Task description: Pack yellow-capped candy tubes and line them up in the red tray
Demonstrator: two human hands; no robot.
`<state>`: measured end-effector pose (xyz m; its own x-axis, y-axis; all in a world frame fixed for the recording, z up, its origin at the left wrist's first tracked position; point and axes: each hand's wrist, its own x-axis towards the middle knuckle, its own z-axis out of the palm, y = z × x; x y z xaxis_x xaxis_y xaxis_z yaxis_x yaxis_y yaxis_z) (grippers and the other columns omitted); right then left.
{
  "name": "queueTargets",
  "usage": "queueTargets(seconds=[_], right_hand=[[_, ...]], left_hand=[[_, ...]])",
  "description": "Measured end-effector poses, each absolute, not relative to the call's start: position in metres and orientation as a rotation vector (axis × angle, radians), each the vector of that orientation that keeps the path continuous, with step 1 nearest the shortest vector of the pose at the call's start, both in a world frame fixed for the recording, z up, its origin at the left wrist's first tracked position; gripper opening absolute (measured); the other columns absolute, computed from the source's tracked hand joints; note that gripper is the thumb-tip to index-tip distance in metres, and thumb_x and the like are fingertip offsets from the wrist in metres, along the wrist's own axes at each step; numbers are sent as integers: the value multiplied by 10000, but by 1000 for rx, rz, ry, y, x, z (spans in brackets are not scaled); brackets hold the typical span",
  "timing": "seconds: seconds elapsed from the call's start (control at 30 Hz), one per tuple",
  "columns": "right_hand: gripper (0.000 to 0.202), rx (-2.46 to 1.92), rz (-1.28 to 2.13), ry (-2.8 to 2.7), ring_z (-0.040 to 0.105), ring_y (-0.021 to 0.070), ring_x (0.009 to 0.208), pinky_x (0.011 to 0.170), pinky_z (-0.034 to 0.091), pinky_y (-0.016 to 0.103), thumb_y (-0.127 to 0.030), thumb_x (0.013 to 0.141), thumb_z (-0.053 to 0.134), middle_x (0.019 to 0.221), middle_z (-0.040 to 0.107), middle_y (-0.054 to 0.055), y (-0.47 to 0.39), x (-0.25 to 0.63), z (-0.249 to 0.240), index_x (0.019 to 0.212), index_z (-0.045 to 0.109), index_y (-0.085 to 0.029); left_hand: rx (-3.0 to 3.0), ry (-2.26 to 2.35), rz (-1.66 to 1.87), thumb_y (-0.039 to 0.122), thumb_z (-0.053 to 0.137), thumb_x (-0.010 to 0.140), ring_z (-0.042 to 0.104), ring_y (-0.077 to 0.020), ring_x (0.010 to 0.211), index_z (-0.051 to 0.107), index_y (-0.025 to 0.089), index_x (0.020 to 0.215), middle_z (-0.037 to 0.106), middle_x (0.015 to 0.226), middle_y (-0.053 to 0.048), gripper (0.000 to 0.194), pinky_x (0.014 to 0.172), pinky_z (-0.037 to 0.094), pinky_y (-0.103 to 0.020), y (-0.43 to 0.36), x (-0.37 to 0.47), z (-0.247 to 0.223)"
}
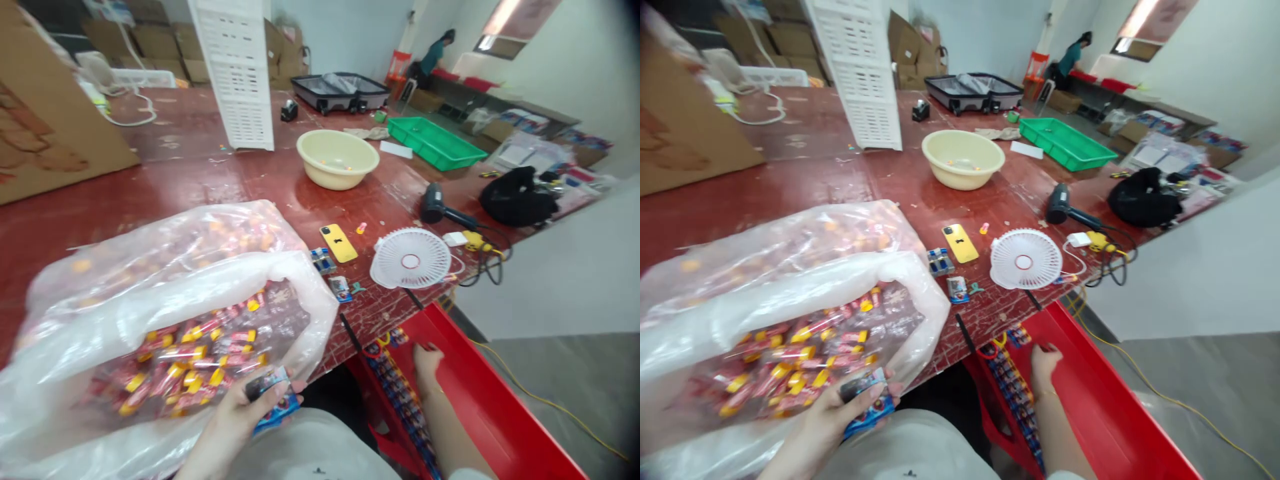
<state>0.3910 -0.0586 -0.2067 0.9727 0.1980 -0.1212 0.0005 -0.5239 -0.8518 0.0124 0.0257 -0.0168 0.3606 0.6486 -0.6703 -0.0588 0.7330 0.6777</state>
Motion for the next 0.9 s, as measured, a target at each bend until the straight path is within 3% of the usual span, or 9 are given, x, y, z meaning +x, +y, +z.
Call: queueTargets(seconds=[0.1, 0.2, 0.3, 0.4, 0.53, 0.63, 0.73, 0.9], right_hand=[[320, -2029, 119, -251, 582, 189, 875, 793, 483, 347, -198, 807, 614, 978, 566, 64, -52, 360, -170, 1096, 483, -151], [250, -1737, 128, -761, 570, 210, 920, 831, 469, 367, -210, 775, 632, 1036, 557, 84, -23, 294, -121, 998, 521, -192], [194, -1362, 514, -1549, 566, 219, 919, 829, 468, 380, -142, 815, 560, 970, 592, 78, 23, 206, -80, 986, 548, -232], [246, -1274, 829, -1927, 546, 235, 963, 855, 452, 392, -54, 779, 529, 978, 611, 77, 70, 132, -68, 957, 567, -219], [263, -1312, 998, -1955, 578, 221, 863, 802, 470, 371, -18, 702, 583, 887, 633, 53, 101, 98, -85, 894, 575, -198], [214, -1281, 1059, -1890, 615, 187, 854, 773, 501, 329, -132, 810, 564, 936, 648, 55, 101, 114, -91, 1014, 558, -195], [205, -1220, 1175, -1624, 620, 183, 951, 817, 511, 324, -277, 878, 536, 1044, 646, 72, 93, 142, -77, 1066, 562, -198], [270, -1057, 1200, -1193, 619, 155, 855, 782, 513, 295, -311, 785, 687, 928, 639, 22, 77, 174, -31, 995, 534, -237]], left_hand=[[567, 1150, 588, 412, 804, 606, 644, -210, 633, 716, 152, 843, 706, 651, -46, 362, 540, 535, -301, 26, 2, -17], [541, 1223, 703, 411, 781, 642, 572, -146, 540, 726, 158, 842, 632, 582, 11, 327, 474, 512, -258, 30, -12, -14], [544, 1245, 814, 416, 789, 634, 591, -141, 560, 729, 158, 811, 670, 614, 2, 318, 506, 503, -239, 33, -27, -13], [555, 1228, 865, 432, 794, 619, 643, -179, 604, 722, 144, 780, 724, 661, -39, 338, 542, 497, -255, 33, -40, -18], [565, 1253, 891, 396, 797, 627, 644, -172, 572, 690, 142, 684, 716, 614, -28, 282, 587, 510, -266, 32, -47, -25], [505, 1229, 859, 409, 764, 665, 649, -184, 595, 680, 155, 694, 725, 651, -34, 270, 552, 509, -273, 33, -44, -27], [516, 1160, 822, 418, 771, 650, 671, -210, 654, 703, 153, 821, 755, 761, -66, 323, 559, 513, -288, 36, -37, -27], [669, 1127, 795, 348, 839, 560, 679, -209, 626, 710, 144, 754, 744, 641, -44, 310, 653, 521, -307, 45, -22, -28]])
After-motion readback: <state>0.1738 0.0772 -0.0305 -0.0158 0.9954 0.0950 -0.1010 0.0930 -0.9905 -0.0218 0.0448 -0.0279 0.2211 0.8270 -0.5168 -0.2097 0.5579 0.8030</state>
